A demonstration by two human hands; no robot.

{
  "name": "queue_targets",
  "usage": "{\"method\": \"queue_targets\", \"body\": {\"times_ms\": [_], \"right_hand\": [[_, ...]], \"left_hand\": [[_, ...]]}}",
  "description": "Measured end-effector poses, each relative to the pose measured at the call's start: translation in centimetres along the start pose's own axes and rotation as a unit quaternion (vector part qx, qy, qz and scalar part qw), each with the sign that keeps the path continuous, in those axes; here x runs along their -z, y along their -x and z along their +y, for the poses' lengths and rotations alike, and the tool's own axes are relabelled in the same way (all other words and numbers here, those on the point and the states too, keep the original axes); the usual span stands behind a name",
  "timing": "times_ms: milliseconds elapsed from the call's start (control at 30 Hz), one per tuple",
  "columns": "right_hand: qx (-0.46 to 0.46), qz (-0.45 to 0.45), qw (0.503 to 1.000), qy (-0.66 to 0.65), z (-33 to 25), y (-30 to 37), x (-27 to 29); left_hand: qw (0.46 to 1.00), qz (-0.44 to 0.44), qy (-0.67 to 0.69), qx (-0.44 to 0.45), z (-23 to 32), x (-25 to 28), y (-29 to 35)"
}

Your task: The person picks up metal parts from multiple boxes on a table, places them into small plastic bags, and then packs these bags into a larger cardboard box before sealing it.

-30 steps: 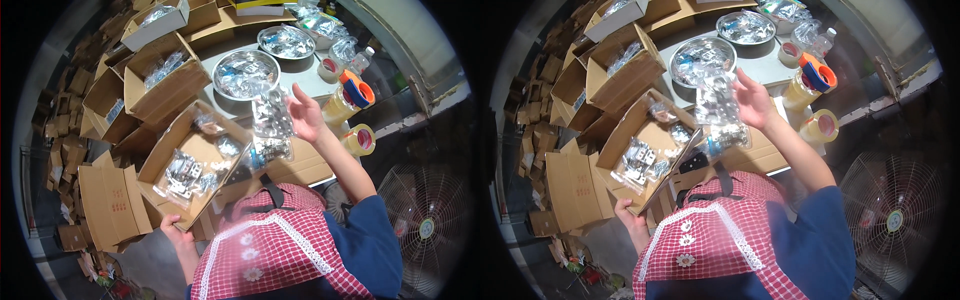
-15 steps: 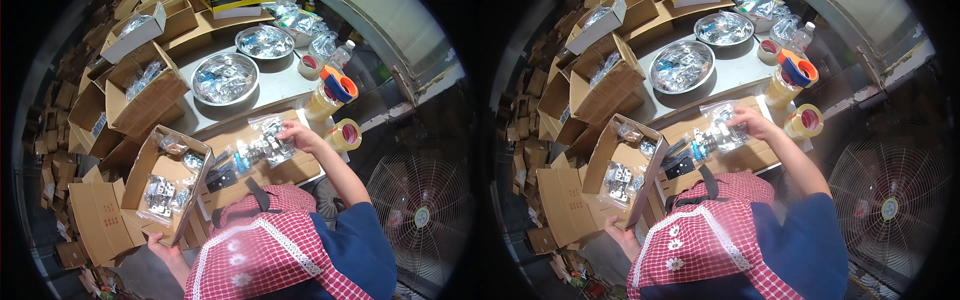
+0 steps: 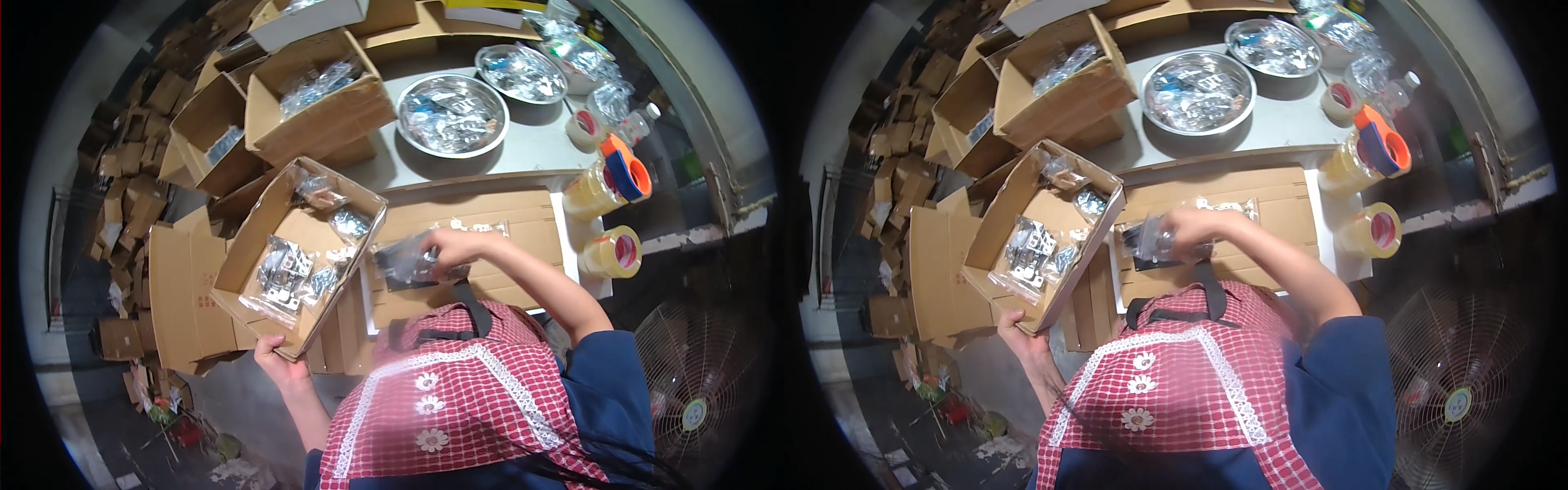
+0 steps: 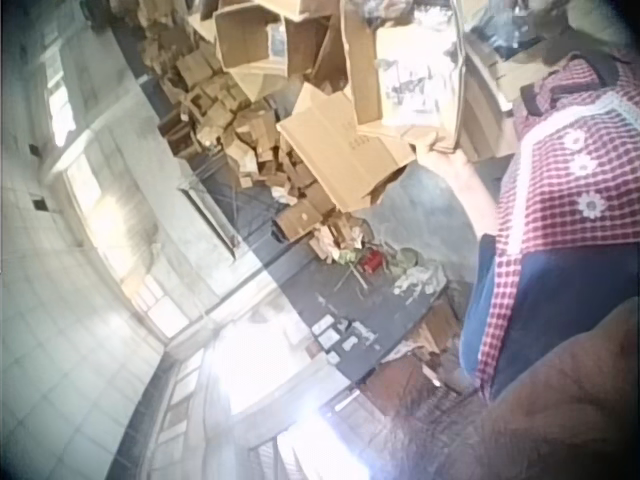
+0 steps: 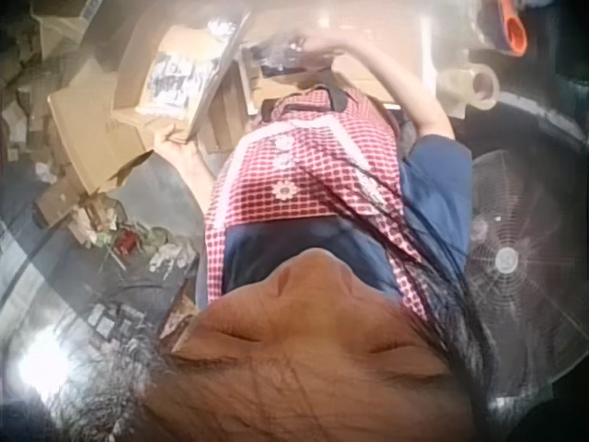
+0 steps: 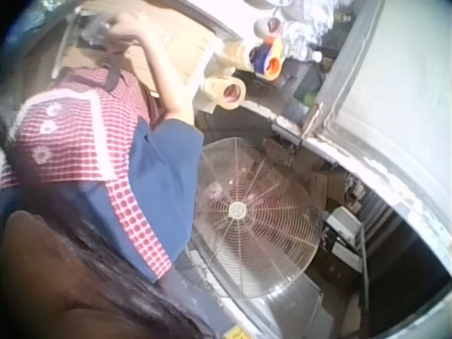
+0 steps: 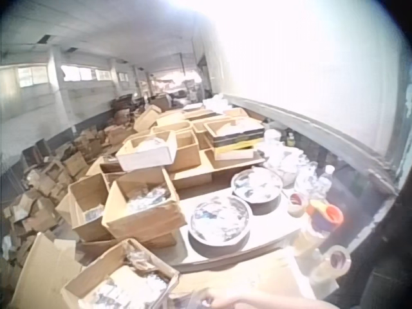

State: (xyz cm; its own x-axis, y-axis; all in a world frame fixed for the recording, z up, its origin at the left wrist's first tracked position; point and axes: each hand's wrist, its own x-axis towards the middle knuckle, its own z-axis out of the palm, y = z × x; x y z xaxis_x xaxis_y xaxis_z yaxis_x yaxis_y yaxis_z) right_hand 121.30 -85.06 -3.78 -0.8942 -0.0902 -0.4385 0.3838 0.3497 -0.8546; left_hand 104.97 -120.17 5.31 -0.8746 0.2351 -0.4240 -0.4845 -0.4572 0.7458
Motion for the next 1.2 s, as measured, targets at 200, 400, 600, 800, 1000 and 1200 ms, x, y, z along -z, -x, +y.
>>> {"method": "queue_targets", "body": {"times_ms": [200,400,600,800,1000,1200], "right_hand": [[0.059,-0.058,0.973,0.217,-0.9,-6.8,-3.5],[0.164,0.342,0.887,0.263,-8.4,-1.0,-1.4],[0.389,0.217,0.828,0.342,-14.6,-1.4,-2.0],[0.282,0.147,0.853,0.414,-12.2,-3.5,-1.6],[0.369,0.279,0.672,0.578,-11.3,-3.0,-1.5],[0.469,0.314,0.624,0.540,-11.6,-2.7,-0.4]], "left_hand": [[0.999,0.003,0.032,-0.011,1.0,2.0,0.7],[1.000,0.015,0.013,-0.015,0.3,3.9,2.3],[0.997,-0.066,-0.044,0.012,-1.7,-1.4,3.6],[0.985,-0.098,-0.046,0.132,-4.5,-4.4,4.9],[0.980,-0.125,-0.060,0.143,-3.2,-8.2,6.5],[0.977,-0.122,-0.110,0.138,-2.9,-9.4,7.0]]}}
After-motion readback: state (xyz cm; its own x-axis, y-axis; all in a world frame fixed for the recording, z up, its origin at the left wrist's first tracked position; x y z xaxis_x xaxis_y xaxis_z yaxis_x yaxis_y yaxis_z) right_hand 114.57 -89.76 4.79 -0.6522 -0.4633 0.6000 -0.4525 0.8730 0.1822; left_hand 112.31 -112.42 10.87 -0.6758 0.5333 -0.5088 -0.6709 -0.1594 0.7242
